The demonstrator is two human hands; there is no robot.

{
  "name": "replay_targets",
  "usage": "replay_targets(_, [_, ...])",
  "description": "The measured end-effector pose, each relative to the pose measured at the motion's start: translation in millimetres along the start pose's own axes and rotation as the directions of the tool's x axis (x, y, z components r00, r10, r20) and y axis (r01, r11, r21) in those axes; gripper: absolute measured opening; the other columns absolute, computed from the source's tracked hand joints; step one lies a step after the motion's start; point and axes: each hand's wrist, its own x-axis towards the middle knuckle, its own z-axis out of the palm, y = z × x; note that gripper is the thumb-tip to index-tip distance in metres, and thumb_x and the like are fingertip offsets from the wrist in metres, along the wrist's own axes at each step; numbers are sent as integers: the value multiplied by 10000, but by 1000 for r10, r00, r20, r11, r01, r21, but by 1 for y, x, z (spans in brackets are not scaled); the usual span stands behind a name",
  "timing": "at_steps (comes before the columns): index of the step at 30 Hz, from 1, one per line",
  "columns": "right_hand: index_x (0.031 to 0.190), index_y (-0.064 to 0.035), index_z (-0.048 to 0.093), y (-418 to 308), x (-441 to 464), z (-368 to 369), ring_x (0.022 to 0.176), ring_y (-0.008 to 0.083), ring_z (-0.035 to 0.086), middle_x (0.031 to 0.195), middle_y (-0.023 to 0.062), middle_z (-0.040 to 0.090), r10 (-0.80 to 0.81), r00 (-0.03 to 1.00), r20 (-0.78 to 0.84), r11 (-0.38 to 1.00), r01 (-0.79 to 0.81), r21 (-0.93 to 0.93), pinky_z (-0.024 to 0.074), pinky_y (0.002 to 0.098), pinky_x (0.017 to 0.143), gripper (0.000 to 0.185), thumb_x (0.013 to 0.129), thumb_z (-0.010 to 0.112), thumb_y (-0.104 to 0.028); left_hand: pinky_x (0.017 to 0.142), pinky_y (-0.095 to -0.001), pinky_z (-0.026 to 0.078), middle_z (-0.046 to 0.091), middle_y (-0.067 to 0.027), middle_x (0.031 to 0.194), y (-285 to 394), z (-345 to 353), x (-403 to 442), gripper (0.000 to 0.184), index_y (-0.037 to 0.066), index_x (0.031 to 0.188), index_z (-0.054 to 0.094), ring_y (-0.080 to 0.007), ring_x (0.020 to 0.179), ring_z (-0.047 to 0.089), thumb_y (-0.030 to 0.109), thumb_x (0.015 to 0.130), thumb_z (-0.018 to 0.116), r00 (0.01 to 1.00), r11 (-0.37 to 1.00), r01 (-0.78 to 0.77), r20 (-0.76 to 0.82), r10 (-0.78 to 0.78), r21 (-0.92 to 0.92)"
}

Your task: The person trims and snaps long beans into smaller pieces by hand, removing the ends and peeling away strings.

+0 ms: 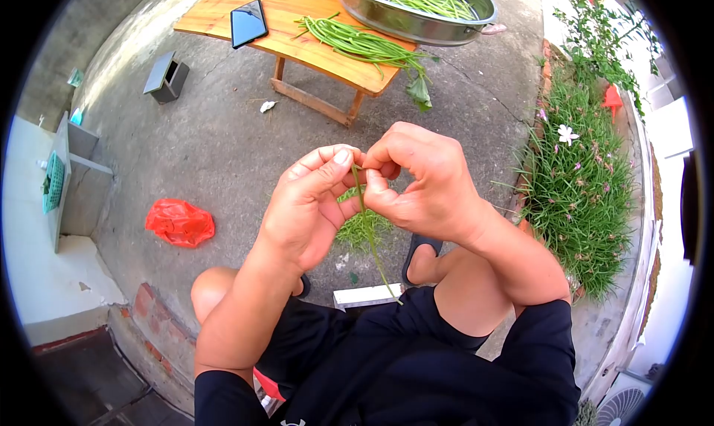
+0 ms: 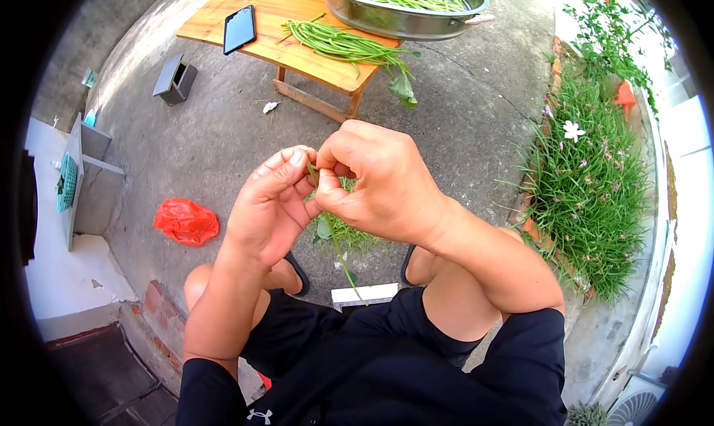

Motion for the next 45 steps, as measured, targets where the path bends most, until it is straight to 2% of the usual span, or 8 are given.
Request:
replay_targets(7, [774,-16,620,-3,-1,-3,606,172,625,747,84,607,43,998,39,998,-45,37,508,304,546,114,729,724,-7,912,-399,561,649,-59,1078,9,-4,3,156,51,1111,603,-184,1022,647,181,1029,577,1000,998,-26,5,27,-61])
replay_targets(16, [733,-52,573,-7,-1,-9,635,295,556,723,99,551,-12,984,180,1000,14,-9,469,405,601,145,663,686,6,882,-371,573,639,-42,1053,18,-15,9,175,66,1122,585,-171,969,654,220,1042,569,990,992,-125,-61,124,-14])
replay_targets(20, [746,-62,560,-8,0,-8,676,306,547,720,86,521,-104,975,195,995,102,18,465,407,627,171,640,681,-2,865,-380,568,658,-29,1012,22,-16,12,138,71,1080,616,-164,898,657,194,1016,620,984,986,-159,-94,154,-42])
replay_targets(28, [759,-67,559,-13,-1,-12,682,296,551,713,71,518,-218,932,289,974,187,131,463,392,674,188,630,680,-5,765,-295,541,644,-29,997,28,-23,16,161,66,1098,611,-133,852,613,209,1026,605,978,980,-194,-88,189,-47])
replay_targets(34, [746,-68,543,-22,-6,-10,675,297,556,705,66,533,-233,894,384,958,143,249,466,394,666,182,639,682,-20,732,-263,518,634,-33,1000,32,-28,20,171,60,1102,610,-128,842,574,214,1031,595,974,975,-210,-108,201,-73])
replay_targets(39, [746,-47,540,-28,-10,-14,658,301,564,703,85,534,-212,823,527,926,-3,377,463,403,606,148,670,666,-31,725,-265,524,635,-36,1006,38,-36,24,166,57,1107,614,-131,847,574,203,1031,592,965,968,-238,-128,227,-78])
replay_targets(42, [746,-29,548,-27,-14,-15,643,304,569,702,98,545,-191,741,644,900,-130,417,459,405,580,124,686,653,-55,723,-270,529,637,-45,1011,43,-43,27,170,50,1116,615,-138,851,575,196,1030,592,962,962,-254,-126,241,-99])
replay_targets(45, [728,-12,554,-27,-17,-16,619,311,564,686,113,558,-167,615,770,892,-238,384,456,403,570,121,690,642,-85,724,-276,533,639,-57,1022,51,-51,30,178,42,1124,616,-150,858,579,191,1030,592,953,951,-286,-138,269,-115])
